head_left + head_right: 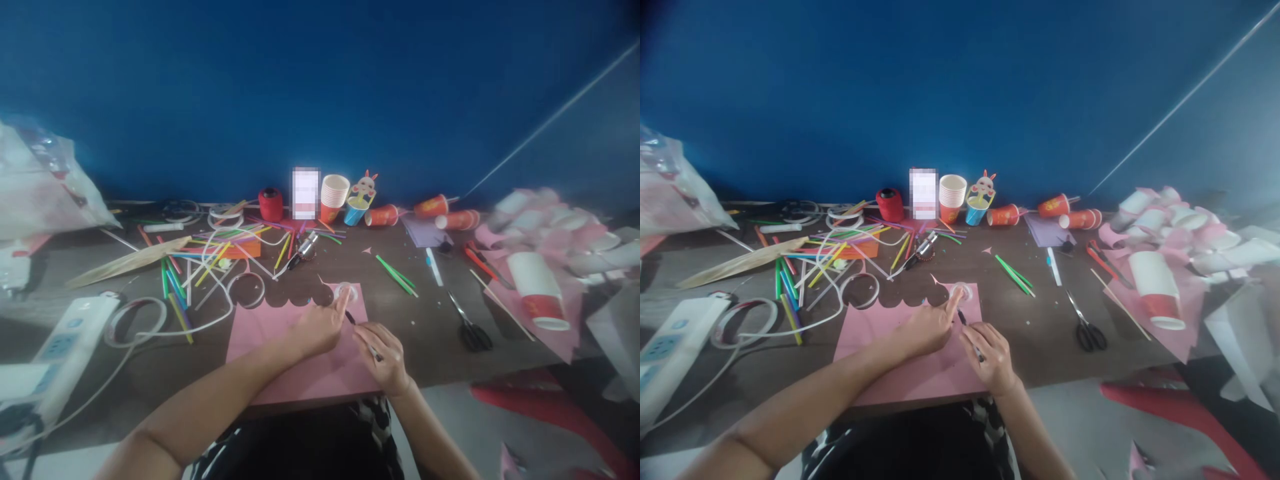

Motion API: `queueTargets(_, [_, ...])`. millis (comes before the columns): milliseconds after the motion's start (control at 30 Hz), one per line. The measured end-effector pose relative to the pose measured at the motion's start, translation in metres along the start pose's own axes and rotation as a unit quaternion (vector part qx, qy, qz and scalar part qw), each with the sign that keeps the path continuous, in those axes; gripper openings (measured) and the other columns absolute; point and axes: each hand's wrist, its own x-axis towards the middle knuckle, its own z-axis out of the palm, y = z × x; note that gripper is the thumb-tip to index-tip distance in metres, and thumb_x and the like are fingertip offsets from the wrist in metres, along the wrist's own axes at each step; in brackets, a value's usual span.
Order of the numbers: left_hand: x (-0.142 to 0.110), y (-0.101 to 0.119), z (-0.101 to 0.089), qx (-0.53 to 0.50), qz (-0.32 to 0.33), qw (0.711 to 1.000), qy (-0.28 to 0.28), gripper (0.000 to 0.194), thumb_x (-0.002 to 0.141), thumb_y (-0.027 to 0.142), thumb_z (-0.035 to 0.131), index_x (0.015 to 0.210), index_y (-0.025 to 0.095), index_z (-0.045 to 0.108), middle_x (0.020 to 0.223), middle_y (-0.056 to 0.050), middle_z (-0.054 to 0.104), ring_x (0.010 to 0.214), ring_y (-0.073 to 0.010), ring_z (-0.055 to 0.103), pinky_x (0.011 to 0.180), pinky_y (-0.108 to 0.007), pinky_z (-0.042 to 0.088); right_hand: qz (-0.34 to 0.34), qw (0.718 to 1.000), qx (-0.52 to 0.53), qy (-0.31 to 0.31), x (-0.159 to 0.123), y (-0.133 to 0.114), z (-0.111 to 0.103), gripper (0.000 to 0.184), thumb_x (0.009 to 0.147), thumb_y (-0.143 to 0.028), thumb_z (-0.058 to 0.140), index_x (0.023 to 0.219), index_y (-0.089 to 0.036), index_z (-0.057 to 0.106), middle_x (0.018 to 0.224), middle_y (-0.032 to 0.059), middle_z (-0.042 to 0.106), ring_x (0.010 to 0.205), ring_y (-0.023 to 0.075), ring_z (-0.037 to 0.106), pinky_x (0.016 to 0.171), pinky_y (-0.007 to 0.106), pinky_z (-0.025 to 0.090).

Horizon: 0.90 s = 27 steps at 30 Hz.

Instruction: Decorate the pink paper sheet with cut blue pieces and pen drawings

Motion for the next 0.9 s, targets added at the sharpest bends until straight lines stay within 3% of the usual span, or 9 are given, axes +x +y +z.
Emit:
queueTargets(133, [0.0003, -0.0001, -0.0007, 0.006, 0.006, 1.000, 0.006, 0.080, 0.072, 0.008, 0.038, 0.141, -0.001, -0.002, 0.105, -0.022, 0.062, 0.053, -0.0148, 0.059, 0.043, -0.025, 0.037, -0.009, 1.000, -0.001, -0.008, -0.0002, 0.0015, -0.0026, 0.036, 0.074, 0.000, 0.058, 0.105, -0.019, 0.061, 0.089, 0.0084, 0.065, 0.084, 0.0201, 0.060, 0.075, 0.037, 0.052])
queueTargets(467, [0.0005, 0.0009, -0.0015, 0.004, -0.014, 1.000, -0.001, 0.082, 0.072, 0.008, 0.039, 0.141, -0.001, -0.004, 0.090, -0.015, 0.066, 0.052, -0.0159, 0.059, 0.043, -0.025, 0.038, 0.000, 0.999, -0.001, -0.050, 0.0002, 0.0021, -0.0067, 0.029, 0.080, -0.006, 0.052, 0.105, -0.019, 0.061, 0.094, 0.0092, 0.064, 0.088, 0.0202, 0.061, 0.077, 0.037, 0.052])
queueTargets(900, [0.0003, 0.0030, -0.0066, 0.002, -0.005, 1.000, -0.002, 0.078, 0.075, 0.010, 0.041, 0.143, 0.006, 0.003, 0.119, -0.022, 0.055, 0.055, -0.0131, 0.061, 0.041, -0.025, 0.036, 0.016, 0.997, 0.002, -0.069, 0.0053, -0.0031, 0.0027, 0.028, 0.081, -0.005, 0.051, 0.104, -0.019, 0.060, 0.090, 0.0094, 0.061, 0.085, 0.0201, 0.058, 0.076, 0.037, 0.051])
